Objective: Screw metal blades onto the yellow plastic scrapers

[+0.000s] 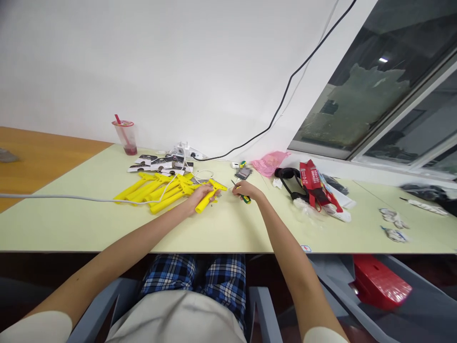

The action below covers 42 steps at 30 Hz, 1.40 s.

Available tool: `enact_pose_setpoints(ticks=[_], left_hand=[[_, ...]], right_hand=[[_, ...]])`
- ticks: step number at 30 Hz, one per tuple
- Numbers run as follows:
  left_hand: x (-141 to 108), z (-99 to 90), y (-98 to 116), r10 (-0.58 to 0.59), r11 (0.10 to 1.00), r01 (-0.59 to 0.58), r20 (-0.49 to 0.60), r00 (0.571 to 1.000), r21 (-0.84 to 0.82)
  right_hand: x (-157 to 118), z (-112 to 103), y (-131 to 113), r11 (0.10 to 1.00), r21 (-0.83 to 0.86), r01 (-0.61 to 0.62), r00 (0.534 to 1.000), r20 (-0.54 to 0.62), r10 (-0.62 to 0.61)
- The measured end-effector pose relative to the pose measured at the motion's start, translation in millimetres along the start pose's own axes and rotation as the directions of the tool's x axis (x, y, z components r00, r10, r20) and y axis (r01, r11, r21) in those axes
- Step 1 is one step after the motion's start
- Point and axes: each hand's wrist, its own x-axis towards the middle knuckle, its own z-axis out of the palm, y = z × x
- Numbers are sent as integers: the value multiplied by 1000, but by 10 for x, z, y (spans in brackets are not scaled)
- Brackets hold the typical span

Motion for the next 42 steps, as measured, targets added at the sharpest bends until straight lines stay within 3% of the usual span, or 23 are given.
enact_pose_setpoints(ticks=[5,13,17,22,26,31,36,42], left_hand=[[42,-38,-22,-8,1000,8,-10,1000,20],[123,-139,-61,-4,999,1,56,998,51],[128,-149,-62,-5,998,2,66,998,55],[125,-123,-64,-2,998,-2,58,998,67],[93,-116,-53,-43,994,36,73,996,105],[21,-97,-26,-61,988,46,98,993,147],[-37,-49,6,-78,985,63,86,993,162],[-42,-1,8,-72,984,67,27,997,167]], right_hand=[[53,1,-158,974,-225,2,1000,-4,-3],[1,-51,-280,963,-268,-26,999,20,32],[-71,-85,-260,986,-167,-8,1000,4,8],[-98,31,-64,994,101,52,993,-108,-41],[-96,249,212,945,308,112,987,-145,-70],[-92,368,442,804,547,233,966,-229,-124],[-112,379,437,772,575,272,947,-301,-110],[-205,456,331,820,471,324,923,-347,-166]])
